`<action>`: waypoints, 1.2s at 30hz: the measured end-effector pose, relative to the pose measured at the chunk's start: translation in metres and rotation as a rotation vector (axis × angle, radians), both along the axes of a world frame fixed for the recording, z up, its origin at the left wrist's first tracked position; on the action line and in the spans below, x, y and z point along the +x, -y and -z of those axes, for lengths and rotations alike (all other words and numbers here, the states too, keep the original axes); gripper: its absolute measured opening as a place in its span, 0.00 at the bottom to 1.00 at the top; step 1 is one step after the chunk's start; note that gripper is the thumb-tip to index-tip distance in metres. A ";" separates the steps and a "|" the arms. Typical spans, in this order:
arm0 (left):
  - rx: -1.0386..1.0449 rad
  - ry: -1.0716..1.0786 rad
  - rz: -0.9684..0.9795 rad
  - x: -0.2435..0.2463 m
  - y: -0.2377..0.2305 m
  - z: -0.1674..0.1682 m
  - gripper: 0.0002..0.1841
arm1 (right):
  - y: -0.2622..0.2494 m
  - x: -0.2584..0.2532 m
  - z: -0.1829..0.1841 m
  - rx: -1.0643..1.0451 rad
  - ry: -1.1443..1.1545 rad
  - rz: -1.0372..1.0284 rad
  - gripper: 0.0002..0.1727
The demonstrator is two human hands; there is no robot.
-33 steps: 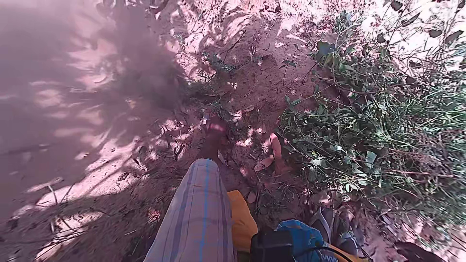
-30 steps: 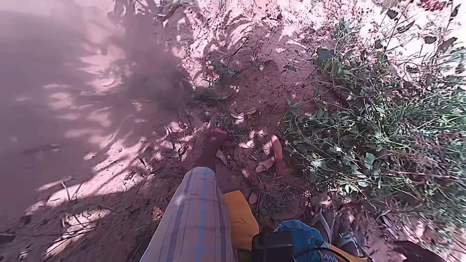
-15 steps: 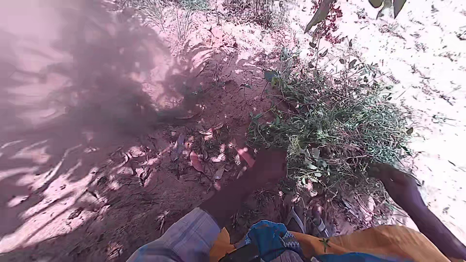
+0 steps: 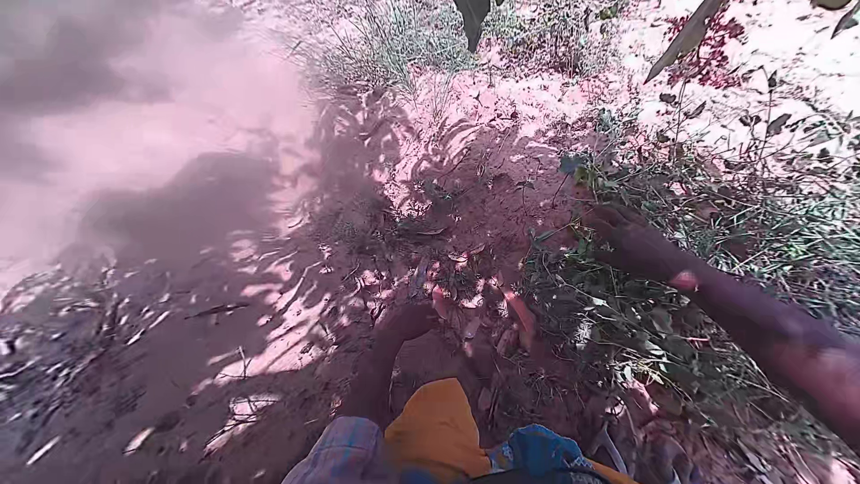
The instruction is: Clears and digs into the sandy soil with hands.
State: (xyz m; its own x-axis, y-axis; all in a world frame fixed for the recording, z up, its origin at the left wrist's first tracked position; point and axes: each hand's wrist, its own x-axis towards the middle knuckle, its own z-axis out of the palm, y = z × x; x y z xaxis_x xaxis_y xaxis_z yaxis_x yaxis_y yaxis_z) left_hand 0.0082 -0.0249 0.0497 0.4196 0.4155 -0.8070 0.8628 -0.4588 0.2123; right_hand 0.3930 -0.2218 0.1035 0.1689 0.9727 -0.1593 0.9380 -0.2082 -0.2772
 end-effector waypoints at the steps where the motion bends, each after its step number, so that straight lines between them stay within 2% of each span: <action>1: 0.003 0.038 -0.031 -0.006 -0.005 -0.003 0.23 | -0.026 -0.009 0.012 0.004 -0.011 -0.024 0.37; 3: 0.012 0.117 -0.101 -0.008 -0.015 -0.011 0.23 | -0.071 -0.032 0.037 -0.068 -0.044 -0.001 0.42; 6: 0.019 0.225 -0.179 0.012 -0.031 -0.023 0.24 | -0.107 -0.071 0.077 -0.348 -0.146 0.136 0.43; 9: 0.081 0.336 -0.098 0.043 -0.062 -0.012 0.22 | -0.099 -0.097 0.132 -0.243 -0.183 0.295 0.35; 11: 0.134 0.383 -0.009 0.072 -0.088 0.005 0.21 | -0.097 -0.103 0.143 -0.281 -0.075 0.227 0.35; 13: 0.164 0.422 0.032 0.103 -0.109 0.020 0.22 | -0.097 -0.103 0.152 -0.330 -0.013 0.177 0.41; 16: 0.173 0.528 0.065 0.151 -0.129 0.047 0.22 | -0.100 -0.104 0.158 -0.311 0.004 0.187 0.38; 20: 0.359 0.622 0.195 0.200 -0.157 0.097 0.25 | -0.104 -0.105 0.159 -0.372 0.018 0.197 0.41; 22: 0.421 0.647 0.099 0.203 -0.164 0.098 0.28 | -0.106 -0.104 0.157 -0.409 0.018 0.210 0.42; 24: 0.527 0.701 -0.083 0.195 -0.173 0.106 0.32 | -0.106 -0.104 0.162 -0.433 0.049 0.225 0.45; 26: 0.560 0.500 -0.212 0.183 -0.179 0.098 0.39 | -0.108 -0.106 0.159 -0.448 0.058 0.239 0.45; 27: 0.567 0.425 -0.241 0.176 -0.183 0.096 0.37 | -0.109 -0.106 0.159 -0.461 0.068 0.239 0.46; 30: 0.582 0.373 -0.257 0.155 -0.196 0.104 0.29 | -0.111 -0.106 0.156 -0.507 0.069 0.220 0.47; 36: 0.468 0.200 -0.242 0.169 -0.178 0.097 0.22 | -0.114 -0.108 0.154 -0.532 0.103 0.217 0.47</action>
